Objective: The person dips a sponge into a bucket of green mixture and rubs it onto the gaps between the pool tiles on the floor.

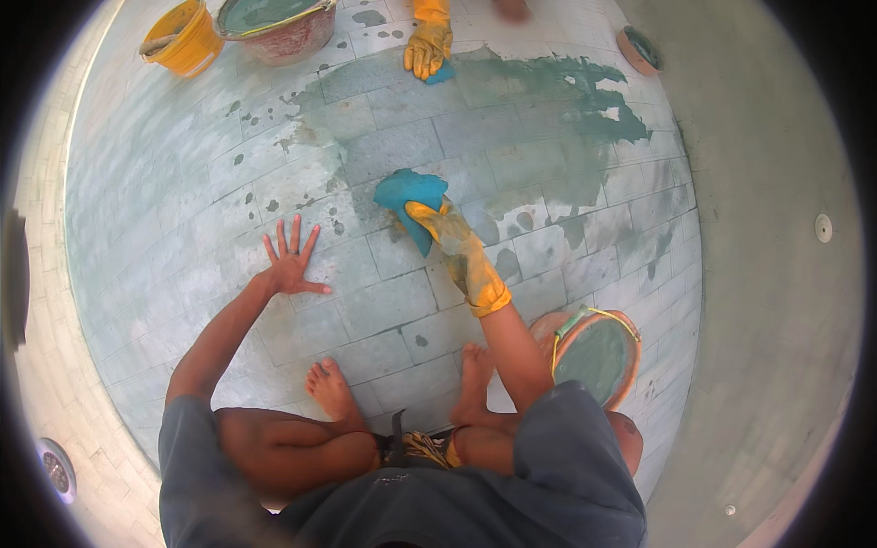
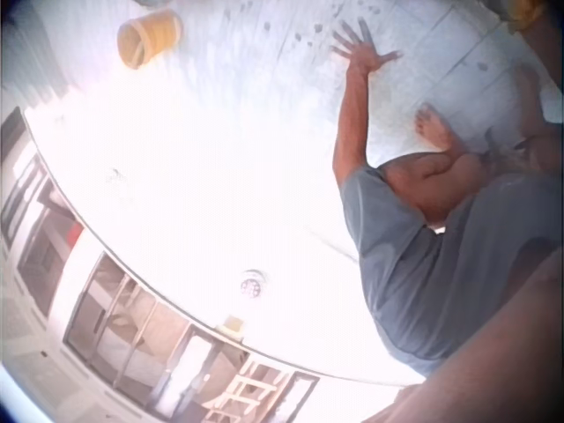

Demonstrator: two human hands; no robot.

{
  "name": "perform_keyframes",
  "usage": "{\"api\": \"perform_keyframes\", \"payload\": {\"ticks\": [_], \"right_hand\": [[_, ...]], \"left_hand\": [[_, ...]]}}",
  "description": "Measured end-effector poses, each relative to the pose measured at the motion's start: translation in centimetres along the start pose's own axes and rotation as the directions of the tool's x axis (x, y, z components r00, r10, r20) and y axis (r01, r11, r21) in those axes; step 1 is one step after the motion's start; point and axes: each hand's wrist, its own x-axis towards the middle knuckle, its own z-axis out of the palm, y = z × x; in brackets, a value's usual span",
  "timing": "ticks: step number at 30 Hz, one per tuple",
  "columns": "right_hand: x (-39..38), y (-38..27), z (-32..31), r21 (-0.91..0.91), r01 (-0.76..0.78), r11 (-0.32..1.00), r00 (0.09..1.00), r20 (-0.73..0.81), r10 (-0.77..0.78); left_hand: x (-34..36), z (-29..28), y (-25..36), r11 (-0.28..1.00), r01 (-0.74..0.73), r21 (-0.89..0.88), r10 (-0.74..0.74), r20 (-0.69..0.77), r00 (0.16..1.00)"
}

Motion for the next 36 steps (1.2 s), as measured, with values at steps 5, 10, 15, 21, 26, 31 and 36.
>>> {"api": "perform_keyframes", "payload": {"ticks": [5,10,15,21,26,31,36], "right_hand": [[2.3,-0.8,-5.8,0.084,0.217,0.973,0.975,-0.069,-0.211],[5.3,-2.4,-11.1,-0.033,0.434,0.900,0.847,-0.326,-0.420],[9.0,-5.9,-14.4,-0.705,0.222,0.673,0.624,-0.428,-0.654],[13.1,-10.6,-18.8,-0.842,-0.539,-0.030,0.737,-0.454,-0.501],[15.7,-9.6,-21.8,-0.817,-0.569,-0.096,0.701,-0.421,-0.576],[15.1,-4.7,-16.0,-0.838,-0.256,-0.482,0.861,0.029,-0.507],[13.3,0.2,-16.4,-0.808,-0.369,-0.459,0.859,-0.109,-0.500]], "left_hand": [[0.3,0.0,0.3,1.000,-0.027,-0.011,0.026,-0.029,0.999],[0.6,-0.1,0.2,0.998,-0.044,-0.046,0.043,-0.010,0.999],[0.1,-0.4,-0.2,0.997,-0.031,-0.068,0.031,0.009,0.999],[-0.4,-0.2,-1.0,0.996,-0.020,-0.092,0.021,0.019,1.000],[1.4,-1.0,0.9,0.993,-0.058,-0.103,0.061,0.027,0.998],[-0.4,-0.8,-0.3,0.997,0.021,-0.073,-0.014,0.091,0.996],[2.7,-2.2,3.5,0.995,-0.068,-0.079,0.074,0.073,0.995]]}}
